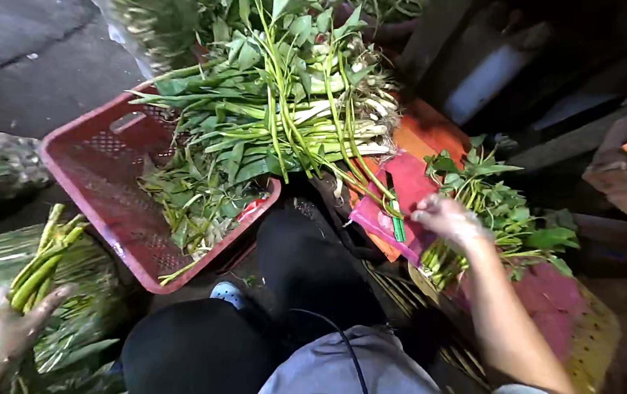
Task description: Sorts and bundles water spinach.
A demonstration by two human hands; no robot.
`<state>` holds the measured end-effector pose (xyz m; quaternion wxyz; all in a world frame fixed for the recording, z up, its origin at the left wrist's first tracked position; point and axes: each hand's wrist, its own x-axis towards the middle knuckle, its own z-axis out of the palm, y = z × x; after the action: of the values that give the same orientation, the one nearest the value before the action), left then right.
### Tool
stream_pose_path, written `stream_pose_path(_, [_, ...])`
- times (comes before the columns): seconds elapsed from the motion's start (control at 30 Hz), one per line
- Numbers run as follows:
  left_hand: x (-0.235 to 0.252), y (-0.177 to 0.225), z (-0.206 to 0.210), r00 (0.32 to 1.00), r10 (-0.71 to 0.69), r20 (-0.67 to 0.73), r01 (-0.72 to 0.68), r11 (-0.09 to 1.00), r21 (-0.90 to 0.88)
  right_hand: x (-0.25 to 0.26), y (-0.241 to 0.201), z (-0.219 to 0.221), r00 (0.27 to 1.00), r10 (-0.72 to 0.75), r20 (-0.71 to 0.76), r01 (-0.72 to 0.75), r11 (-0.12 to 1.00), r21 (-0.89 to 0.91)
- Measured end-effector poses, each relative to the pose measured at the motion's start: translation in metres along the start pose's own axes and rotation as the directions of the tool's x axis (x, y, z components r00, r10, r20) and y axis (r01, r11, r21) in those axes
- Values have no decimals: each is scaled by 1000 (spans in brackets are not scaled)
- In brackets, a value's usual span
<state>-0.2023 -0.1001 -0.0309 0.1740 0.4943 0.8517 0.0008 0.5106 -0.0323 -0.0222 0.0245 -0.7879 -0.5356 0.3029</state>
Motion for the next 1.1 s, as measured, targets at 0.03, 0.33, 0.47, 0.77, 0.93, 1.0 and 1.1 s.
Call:
stream_pose_path(0.03, [1, -2, 4, 1000, 2, 5, -2, 1000, -13, -3, 3, 13, 1000, 0, 13, 0, 1000, 25])
stream_pose_path(0.33, [-5, 20, 19, 999, -41, 10, 41, 998, -44, -2, -14, 45, 992, 81, -98, -71, 992, 100])
stream_pose_path(0.47, [-6, 10, 22, 999, -31, 32, 32, 999, -33, -13, 4, 19, 983, 77, -166, -82, 996, -27])
stream_pose_path(0.77, [-19, 50, 16, 997, -45, 54, 50, 995, -81, -36, -55, -2, 868, -262, -421, 461, 740, 490])
stream_pose_path(0.93, [1, 54, 14, 996, 30, 83, -15, 985, -174, -53, -204, 54, 730, -682, -39, 632, 653, 417])
stream_pose_path(1.0, [12, 56, 12, 991, 27, 131, 0, 979, -202, -59, -261, 90, 630, -764, 142, 726, 643, 243])
stream_pose_path(1.1, [33, 49, 20, 974, -16, 227, 69, 971, -228, -56, -338, 144, 504, -787, 355, 818, 567, 97])
